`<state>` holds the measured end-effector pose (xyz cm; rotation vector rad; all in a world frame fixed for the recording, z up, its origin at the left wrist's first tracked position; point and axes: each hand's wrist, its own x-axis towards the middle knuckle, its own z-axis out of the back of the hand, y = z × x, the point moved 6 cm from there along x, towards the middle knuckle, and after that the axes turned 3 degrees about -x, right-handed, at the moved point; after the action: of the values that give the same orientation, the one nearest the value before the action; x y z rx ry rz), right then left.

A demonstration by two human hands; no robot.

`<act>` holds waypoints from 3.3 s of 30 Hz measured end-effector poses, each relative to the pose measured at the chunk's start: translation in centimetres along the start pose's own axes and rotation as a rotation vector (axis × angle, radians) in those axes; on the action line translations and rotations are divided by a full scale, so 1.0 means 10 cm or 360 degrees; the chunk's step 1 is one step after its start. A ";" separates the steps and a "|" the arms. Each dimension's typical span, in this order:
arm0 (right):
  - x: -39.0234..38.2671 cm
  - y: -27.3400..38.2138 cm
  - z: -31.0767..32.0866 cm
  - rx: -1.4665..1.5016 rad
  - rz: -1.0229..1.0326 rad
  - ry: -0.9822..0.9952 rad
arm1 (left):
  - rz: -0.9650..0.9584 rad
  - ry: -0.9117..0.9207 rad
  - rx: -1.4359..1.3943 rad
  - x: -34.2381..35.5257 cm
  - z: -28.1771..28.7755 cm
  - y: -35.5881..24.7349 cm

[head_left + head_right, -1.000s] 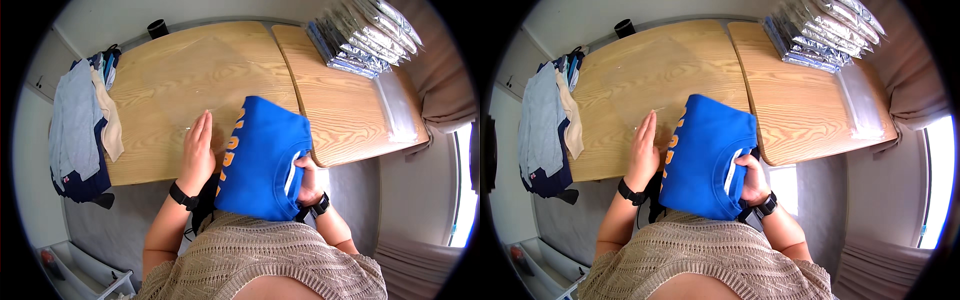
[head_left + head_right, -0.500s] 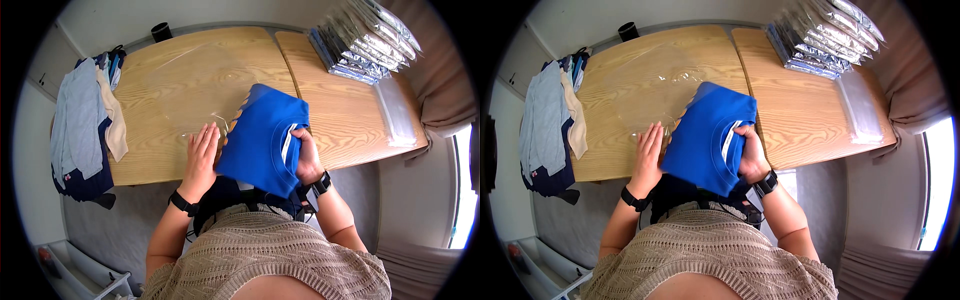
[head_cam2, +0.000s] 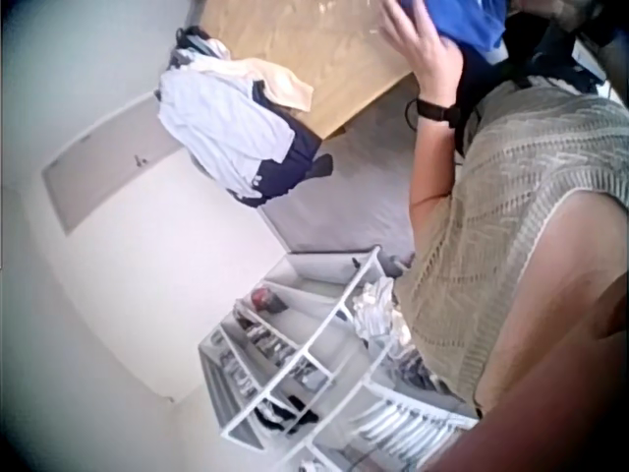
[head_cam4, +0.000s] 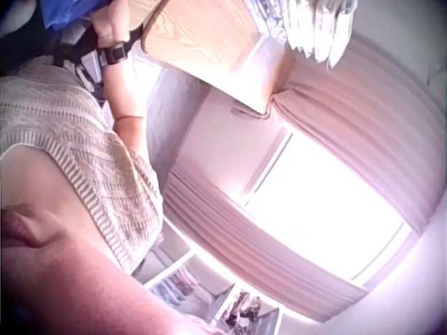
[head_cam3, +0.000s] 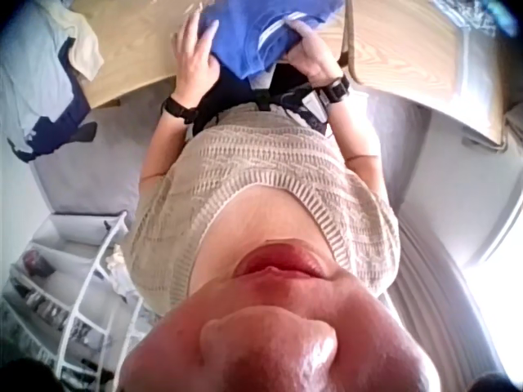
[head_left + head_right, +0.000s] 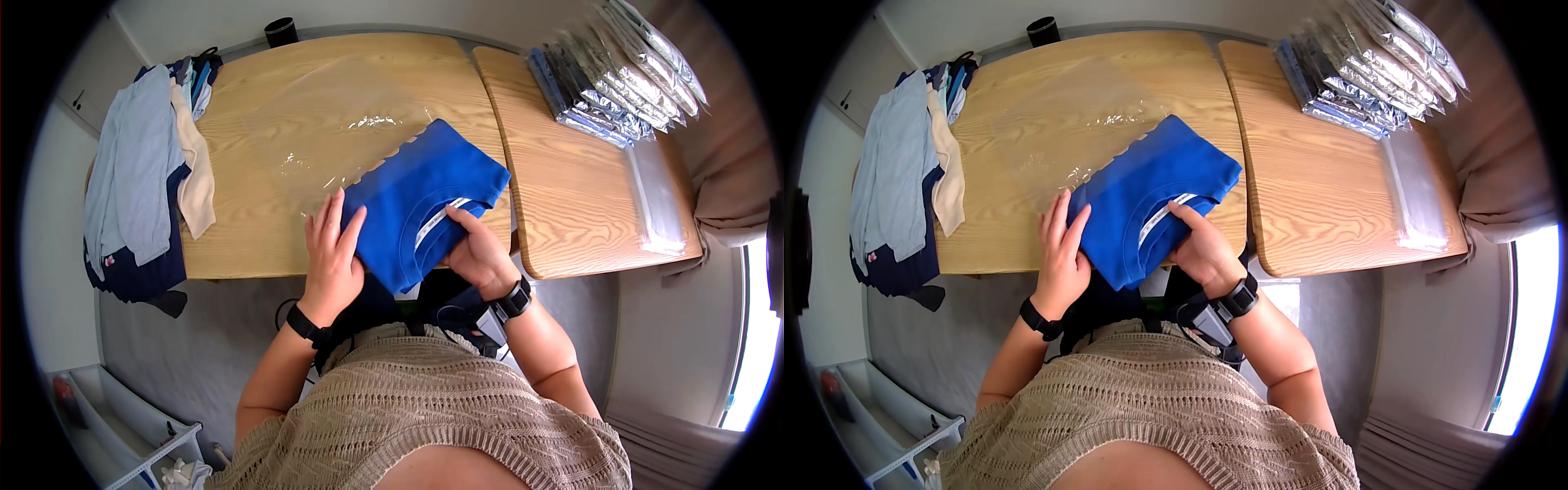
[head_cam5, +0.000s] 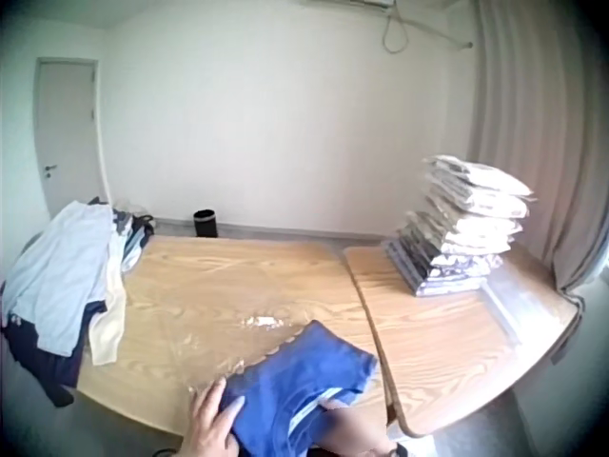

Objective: Folding a blue shirt and placing it into a plastic bag.

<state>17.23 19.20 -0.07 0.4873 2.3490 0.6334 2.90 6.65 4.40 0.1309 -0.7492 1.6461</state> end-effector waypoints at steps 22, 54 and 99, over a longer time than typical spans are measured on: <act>0.54 -0.22 -0.50 0.0389 -0.0129 0.0174 | -0.0049 0.0281 -0.0023 -0.09 -0.63 -0.41; 1.55 -0.13 -1.08 -0.0010 -0.0359 0.0209 | -0.0260 0.0509 0.0138 -0.22 -0.20 -0.39; 0.64 1.03 0.37 -0.1706 0.0137 -0.0086 | 0.1454 0.0360 -0.1302 -0.05 0.18 1.62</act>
<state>16.91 31.83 0.04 0.0939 1.6031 1.7134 -12.43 4.81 -0.81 -1.1015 -1.3529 1.9738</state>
